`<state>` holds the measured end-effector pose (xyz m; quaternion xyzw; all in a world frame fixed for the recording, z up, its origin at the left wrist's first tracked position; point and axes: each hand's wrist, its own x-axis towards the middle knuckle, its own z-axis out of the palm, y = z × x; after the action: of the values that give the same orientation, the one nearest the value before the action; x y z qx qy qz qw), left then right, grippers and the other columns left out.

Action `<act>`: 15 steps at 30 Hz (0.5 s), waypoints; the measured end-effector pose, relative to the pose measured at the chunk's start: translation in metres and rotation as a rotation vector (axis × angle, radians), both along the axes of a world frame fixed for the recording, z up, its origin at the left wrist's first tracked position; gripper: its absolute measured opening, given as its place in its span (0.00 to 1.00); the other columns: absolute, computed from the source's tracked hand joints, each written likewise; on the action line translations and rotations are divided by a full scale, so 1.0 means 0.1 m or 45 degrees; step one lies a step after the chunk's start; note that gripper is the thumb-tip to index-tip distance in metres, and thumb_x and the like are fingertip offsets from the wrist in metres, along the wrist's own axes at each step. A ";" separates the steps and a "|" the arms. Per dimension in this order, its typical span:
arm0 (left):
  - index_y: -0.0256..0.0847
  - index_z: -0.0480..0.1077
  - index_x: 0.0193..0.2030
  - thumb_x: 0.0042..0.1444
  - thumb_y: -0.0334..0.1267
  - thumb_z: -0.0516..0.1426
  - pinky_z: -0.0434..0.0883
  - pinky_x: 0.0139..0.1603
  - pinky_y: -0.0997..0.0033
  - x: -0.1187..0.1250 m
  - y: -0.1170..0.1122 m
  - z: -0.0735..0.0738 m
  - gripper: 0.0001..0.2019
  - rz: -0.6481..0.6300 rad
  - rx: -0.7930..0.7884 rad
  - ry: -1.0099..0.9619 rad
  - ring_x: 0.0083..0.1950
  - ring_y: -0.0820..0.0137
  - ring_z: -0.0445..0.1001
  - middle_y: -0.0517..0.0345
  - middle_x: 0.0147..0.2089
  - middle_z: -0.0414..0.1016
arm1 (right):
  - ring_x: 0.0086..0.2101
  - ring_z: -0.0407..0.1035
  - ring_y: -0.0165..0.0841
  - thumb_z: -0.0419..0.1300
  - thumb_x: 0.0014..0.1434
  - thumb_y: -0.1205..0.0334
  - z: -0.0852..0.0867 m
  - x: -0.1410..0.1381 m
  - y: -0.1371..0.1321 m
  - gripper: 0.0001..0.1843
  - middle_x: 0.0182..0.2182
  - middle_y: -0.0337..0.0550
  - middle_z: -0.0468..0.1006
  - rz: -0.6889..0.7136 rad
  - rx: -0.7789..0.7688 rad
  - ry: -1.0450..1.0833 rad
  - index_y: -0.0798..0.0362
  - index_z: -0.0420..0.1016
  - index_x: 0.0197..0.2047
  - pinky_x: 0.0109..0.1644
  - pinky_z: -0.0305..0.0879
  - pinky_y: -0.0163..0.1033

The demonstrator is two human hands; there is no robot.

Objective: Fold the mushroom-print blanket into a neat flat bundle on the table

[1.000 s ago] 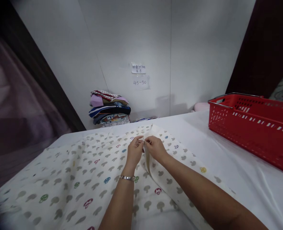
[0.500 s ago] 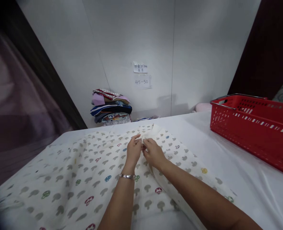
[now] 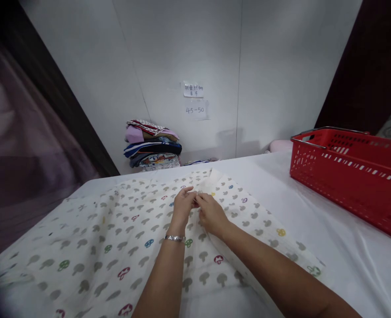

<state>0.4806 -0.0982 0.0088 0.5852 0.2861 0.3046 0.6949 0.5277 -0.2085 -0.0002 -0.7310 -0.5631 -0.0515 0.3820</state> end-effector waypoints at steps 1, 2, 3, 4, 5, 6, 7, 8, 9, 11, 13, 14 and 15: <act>0.35 0.66 0.45 0.46 0.33 0.57 0.71 0.25 0.73 0.01 0.01 -0.02 0.17 0.018 0.022 0.006 0.22 0.75 0.69 0.61 0.26 0.71 | 0.51 0.59 0.36 0.47 0.45 0.80 -0.03 -0.02 -0.01 0.36 0.50 0.48 0.66 -0.026 -0.004 -0.024 0.52 0.59 0.58 0.54 0.60 0.44; 0.36 0.66 0.45 0.46 0.33 0.56 0.70 0.25 0.74 0.01 0.02 -0.05 0.17 0.041 0.055 0.013 0.22 0.76 0.69 0.62 0.25 0.70 | 0.52 0.59 0.37 0.47 0.45 0.80 -0.08 -0.04 -0.02 0.38 0.52 0.49 0.66 -0.059 -0.010 -0.050 0.52 0.57 0.60 0.55 0.60 0.45; 0.36 0.67 0.44 0.46 0.33 0.56 0.70 0.24 0.74 0.01 0.04 -0.07 0.16 0.072 0.095 0.019 0.22 0.76 0.69 0.62 0.25 0.70 | 0.52 0.59 0.37 0.46 0.44 0.80 -0.12 -0.06 -0.04 0.40 0.53 0.50 0.65 -0.096 -0.022 -0.074 0.53 0.54 0.62 0.56 0.60 0.46; 0.36 0.67 0.44 0.46 0.33 0.55 0.70 0.24 0.75 0.01 0.06 -0.09 0.16 0.109 0.135 0.026 0.22 0.76 0.69 0.62 0.25 0.70 | 0.53 0.59 0.38 0.46 0.44 0.80 -0.18 -0.08 -0.07 0.42 0.55 0.51 0.64 -0.131 -0.044 -0.096 0.53 0.51 0.64 0.56 0.60 0.48; 0.37 0.68 0.44 0.47 0.33 0.54 0.69 0.24 0.76 0.01 0.08 -0.10 0.15 0.149 0.168 0.032 0.22 0.76 0.69 0.62 0.25 0.69 | 0.54 0.59 0.39 0.46 0.44 0.80 -0.24 -0.10 -0.10 0.44 0.56 0.51 0.63 -0.165 -0.075 -0.114 0.53 0.48 0.66 0.56 0.60 0.49; 0.37 0.68 0.44 0.47 0.33 0.54 0.69 0.23 0.76 0.00 0.10 -0.11 0.15 0.185 0.191 0.037 0.22 0.76 0.68 0.62 0.26 0.69 | 0.54 0.59 0.40 0.46 0.44 0.80 -0.31 -0.13 -0.15 0.46 0.57 0.51 0.63 -0.195 -0.116 -0.127 0.52 0.45 0.67 0.56 0.60 0.50; 0.37 0.68 0.44 0.48 0.33 0.53 0.69 0.23 0.77 0.00 0.13 -0.12 0.15 0.215 0.203 0.040 0.23 0.76 0.68 0.62 0.26 0.69 | 0.55 0.59 0.41 0.46 0.43 0.80 -0.38 -0.16 -0.20 0.47 0.58 0.51 0.62 -0.223 -0.161 -0.137 0.52 0.43 0.67 0.55 0.61 0.50; 0.37 0.68 0.44 0.48 0.34 0.53 0.69 0.23 0.77 -0.01 0.15 -0.13 0.14 0.237 0.207 0.039 0.23 0.76 0.68 0.61 0.27 0.69 | 0.55 0.59 0.41 0.46 0.42 0.80 -0.45 -0.20 -0.27 0.49 0.59 0.50 0.62 -0.246 -0.208 -0.145 0.51 0.41 0.68 0.55 0.62 0.50; 0.37 0.68 0.44 0.48 0.34 0.53 0.69 0.24 0.77 -0.02 0.18 -0.13 0.15 0.251 0.206 0.034 0.23 0.76 0.68 0.61 0.27 0.69 | 0.55 0.59 0.42 0.46 0.41 0.81 -0.51 -0.24 -0.36 0.50 0.59 0.50 0.61 -0.272 -0.252 -0.151 0.50 0.40 0.68 0.54 0.62 0.50; 0.37 0.68 0.44 0.48 0.34 0.53 0.69 0.24 0.76 -0.03 0.22 -0.13 0.15 0.264 0.191 0.022 0.24 0.76 0.68 0.61 0.27 0.69 | 0.55 0.60 0.43 0.47 0.39 0.80 -0.62 -0.33 -0.55 0.53 0.60 0.49 0.61 -0.314 -0.324 -0.165 0.48 0.39 0.69 0.53 0.63 0.50; 0.37 0.68 0.45 0.48 0.34 0.53 0.69 0.25 0.76 -0.04 0.25 -0.14 0.15 0.278 0.164 0.010 0.24 0.76 0.67 0.62 0.26 0.68 | 0.55 0.60 0.43 0.47 0.39 0.79 -0.71 -0.43 -0.78 0.53 0.60 0.47 0.61 -0.335 -0.360 -0.193 0.47 0.37 0.69 0.53 0.63 0.50; 0.37 0.68 0.45 0.48 0.34 0.53 0.69 0.25 0.76 -0.05 0.26 -0.15 0.15 0.286 0.150 0.008 0.24 0.76 0.67 0.61 0.27 0.69 | 0.55 0.60 0.42 0.47 0.40 0.79 -0.74 -0.46 -0.91 0.52 0.60 0.46 0.61 -0.341 -0.368 -0.215 0.46 0.37 0.69 0.52 0.64 0.51; 0.37 0.68 0.45 0.48 0.34 0.53 0.69 0.24 0.76 -0.05 0.27 -0.15 0.16 0.293 0.141 0.008 0.24 0.76 0.67 0.61 0.27 0.69 | 0.55 0.61 0.42 0.46 0.42 0.79 -0.77 -0.50 -1.05 0.51 0.60 0.45 0.62 -0.347 -0.371 -0.240 0.45 0.37 0.69 0.52 0.64 0.51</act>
<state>0.4754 -0.0714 -0.0063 0.5869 0.3364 0.3957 0.6212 0.4780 -0.3132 -0.0777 -0.8398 -0.4937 -0.0889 0.2077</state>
